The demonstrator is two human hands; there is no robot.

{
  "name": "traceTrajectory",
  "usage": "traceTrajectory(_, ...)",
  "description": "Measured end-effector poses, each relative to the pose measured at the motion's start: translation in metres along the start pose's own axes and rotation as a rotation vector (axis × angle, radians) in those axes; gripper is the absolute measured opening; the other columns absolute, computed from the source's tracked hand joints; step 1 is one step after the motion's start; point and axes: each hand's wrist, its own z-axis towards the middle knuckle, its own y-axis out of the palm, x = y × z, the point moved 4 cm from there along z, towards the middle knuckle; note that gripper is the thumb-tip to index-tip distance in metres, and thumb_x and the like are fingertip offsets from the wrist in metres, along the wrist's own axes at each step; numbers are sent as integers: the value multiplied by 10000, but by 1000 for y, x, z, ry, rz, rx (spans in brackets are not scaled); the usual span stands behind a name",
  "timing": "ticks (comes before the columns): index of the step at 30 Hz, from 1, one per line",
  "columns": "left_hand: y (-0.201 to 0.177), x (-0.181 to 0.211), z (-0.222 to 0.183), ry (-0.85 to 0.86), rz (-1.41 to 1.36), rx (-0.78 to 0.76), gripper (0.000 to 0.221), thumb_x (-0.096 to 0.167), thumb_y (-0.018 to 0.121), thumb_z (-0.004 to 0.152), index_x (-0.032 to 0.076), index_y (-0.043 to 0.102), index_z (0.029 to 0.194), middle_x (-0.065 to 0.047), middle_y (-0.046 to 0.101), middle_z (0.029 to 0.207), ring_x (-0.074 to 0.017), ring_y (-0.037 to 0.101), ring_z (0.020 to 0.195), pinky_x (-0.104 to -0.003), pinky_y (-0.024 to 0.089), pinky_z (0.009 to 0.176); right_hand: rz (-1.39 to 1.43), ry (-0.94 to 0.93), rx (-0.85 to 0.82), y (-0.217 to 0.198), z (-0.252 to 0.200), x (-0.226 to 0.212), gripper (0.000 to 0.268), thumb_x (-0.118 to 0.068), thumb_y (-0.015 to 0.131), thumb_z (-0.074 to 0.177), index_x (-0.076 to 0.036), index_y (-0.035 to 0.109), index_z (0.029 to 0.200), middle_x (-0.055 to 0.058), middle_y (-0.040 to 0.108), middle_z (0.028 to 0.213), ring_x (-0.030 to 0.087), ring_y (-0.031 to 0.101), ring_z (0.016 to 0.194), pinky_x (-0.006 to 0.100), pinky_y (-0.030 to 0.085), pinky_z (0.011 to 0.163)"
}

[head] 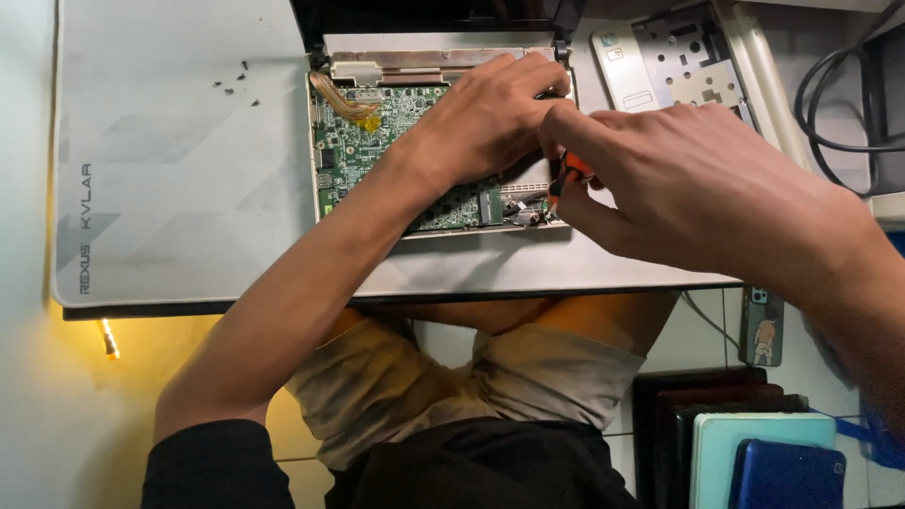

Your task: Using a screwdriver to remove screws and then detaching a small circuit board from the internal assembly of a laptop.

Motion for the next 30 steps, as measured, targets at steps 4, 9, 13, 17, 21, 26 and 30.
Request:
traceTrajectory(4, 5, -2, 1, 32, 87, -9, 150, 197, 844, 1145, 95, 753, 1082, -146, 710, 1248, -354, 699, 1040, -543, 596, 807, -154, 56, 20, -1, 1, 0, 578, -815, 434, 1250, -272, 633, 1233, 82, 768, 618, 437, 757, 573, 511, 549, 650)
traceTrajectory(9, 8, -4, 1, 67, 132, 17, 189, 173, 921, 1060, 102, 749, 1092, -142, 703, 1213, -355, 704, 1020, -534, 592, 824, -96, 64, 3, 3, 0, 4, 303, -512, 554, 1125, -277, 659, 1286, -47, 791, 1083, 368, 831, 828, 556, 615, 579)
traceTrajectory(13, 2, 0, 1, 74, 79, 61, 91, 118, 843, 1099, 98, 764, 1056, -121, 666, 1135, -350, 666, 994, -526, 532, 789, -201, 131, 36, 12, 3, 18, 610, -797, 377, 1258, -254, 631, 1371, 62, 829, 695, 442, 826, 634, 535, 606, 636)
traceTrajectory(17, 4, -1, -1, 67, 68, 63, 135, 150, 824, 1133, 121, 724, 1046, -122, 658, 1167, -346, 641, 908, -517, 530, 765, -44, -14, 91, 14, 1, 13, 377, -537, 556, 1209, -245, 533, 1446, 29, 759, 975, 377, 774, 737, 542, 584, 586)
traceTrajectory(21, 5, 0, 0, 76, 107, 78, 137, 119, 843, 1110, 109, 739, 1021, -128, 686, 1187, -348, 678, 979, -515, 542, 800, -4, -16, 66, 4, -7, 2, 351, -549, 525, 1205, -245, 594, 1368, 34, 819, 930, 462, 756, 626, 597, 542, 561)
traceTrajectory(26, 3, 1, 1, 55, 122, 54, 117, 123, 837, 1086, 106, 731, 1038, -123, 677, 1205, -362, 656, 943, -529, 541, 742, -36, -19, 25, 6, -5, 5, 324, -549, 484, 1228, -272, 595, 1358, 11, 776, 995, 369, 779, 746, 550, 580, 622)
traceTrajectory(30, 3, 0, 0, 66, 99, 54, 90, 93, 844, 1090, 120, 762, 1114, -127, 667, 1221, -363, 660, 938, -525, 545, 793, -1, -7, 123, 2, -6, 3, 304, -458, 564, 1166, -250, 614, 1382, 29, 735, 1106, 377, 794, 822, 608, 628, 538)
